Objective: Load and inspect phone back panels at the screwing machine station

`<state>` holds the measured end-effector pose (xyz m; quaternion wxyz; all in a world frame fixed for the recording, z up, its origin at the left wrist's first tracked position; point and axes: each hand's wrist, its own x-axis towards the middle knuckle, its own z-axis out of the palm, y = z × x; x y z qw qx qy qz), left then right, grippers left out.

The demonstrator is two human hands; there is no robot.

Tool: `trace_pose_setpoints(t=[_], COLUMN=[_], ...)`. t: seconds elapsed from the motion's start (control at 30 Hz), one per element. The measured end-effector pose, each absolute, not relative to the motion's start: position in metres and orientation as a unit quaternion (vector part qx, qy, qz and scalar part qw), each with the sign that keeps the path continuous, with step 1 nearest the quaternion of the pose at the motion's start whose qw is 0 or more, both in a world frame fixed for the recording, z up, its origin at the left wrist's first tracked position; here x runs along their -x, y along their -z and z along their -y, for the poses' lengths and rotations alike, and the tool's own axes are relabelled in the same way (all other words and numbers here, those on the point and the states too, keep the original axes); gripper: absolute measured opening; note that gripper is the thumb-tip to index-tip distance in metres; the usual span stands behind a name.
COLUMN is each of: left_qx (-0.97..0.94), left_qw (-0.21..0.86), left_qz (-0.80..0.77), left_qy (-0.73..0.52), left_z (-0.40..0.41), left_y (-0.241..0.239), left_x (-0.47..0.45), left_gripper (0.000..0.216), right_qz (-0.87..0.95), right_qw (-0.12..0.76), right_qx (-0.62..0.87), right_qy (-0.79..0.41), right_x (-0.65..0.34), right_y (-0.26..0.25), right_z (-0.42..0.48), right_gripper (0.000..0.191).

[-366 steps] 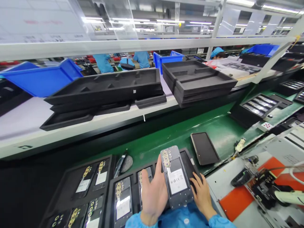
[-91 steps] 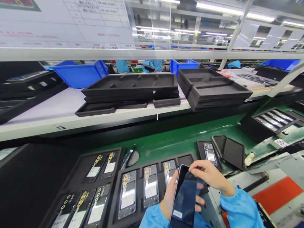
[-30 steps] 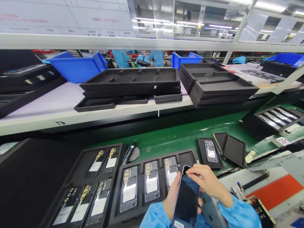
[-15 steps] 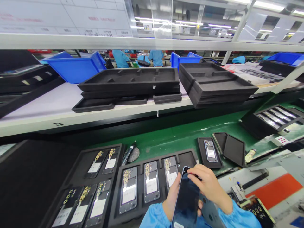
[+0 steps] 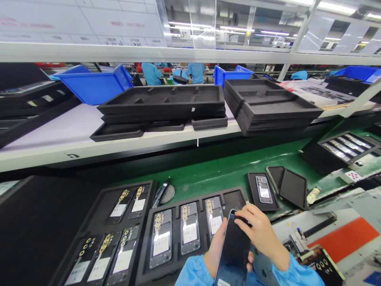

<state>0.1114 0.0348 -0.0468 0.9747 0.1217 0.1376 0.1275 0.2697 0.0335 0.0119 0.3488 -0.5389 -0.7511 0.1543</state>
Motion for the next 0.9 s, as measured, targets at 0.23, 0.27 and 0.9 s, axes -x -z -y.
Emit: trace_pose_setpoints(t=[0.23, 0.27, 0.9], left_qx=[-0.110, -0.108, -0.077], left_qw=[0.975, 0.974, 0.942], left_qz=[-0.138, -0.140, -0.140], left_qy=[-0.137, -0.139, -0.294], left_z=[-0.032, -0.031, -0.036], left_y=[0.042, 0.040, 0.023], left_x=[-0.111, -0.111, -0.118], left_gripper=[0.082, 0.082, 0.070], right_qz=[0.725, 0.715, 0.729], right_qw=[0.352, 0.356, 0.344], right_qx=[0.562, 0.568, 0.591], right_qy=[-0.187, -0.199, -0.022], right_x=[-0.271, -0.271, -0.243], right_y=[-0.008, -0.009, 0.003], right_z=[-0.032, -0.032, 0.006], right_gripper=[0.017, 0.019, 0.070])
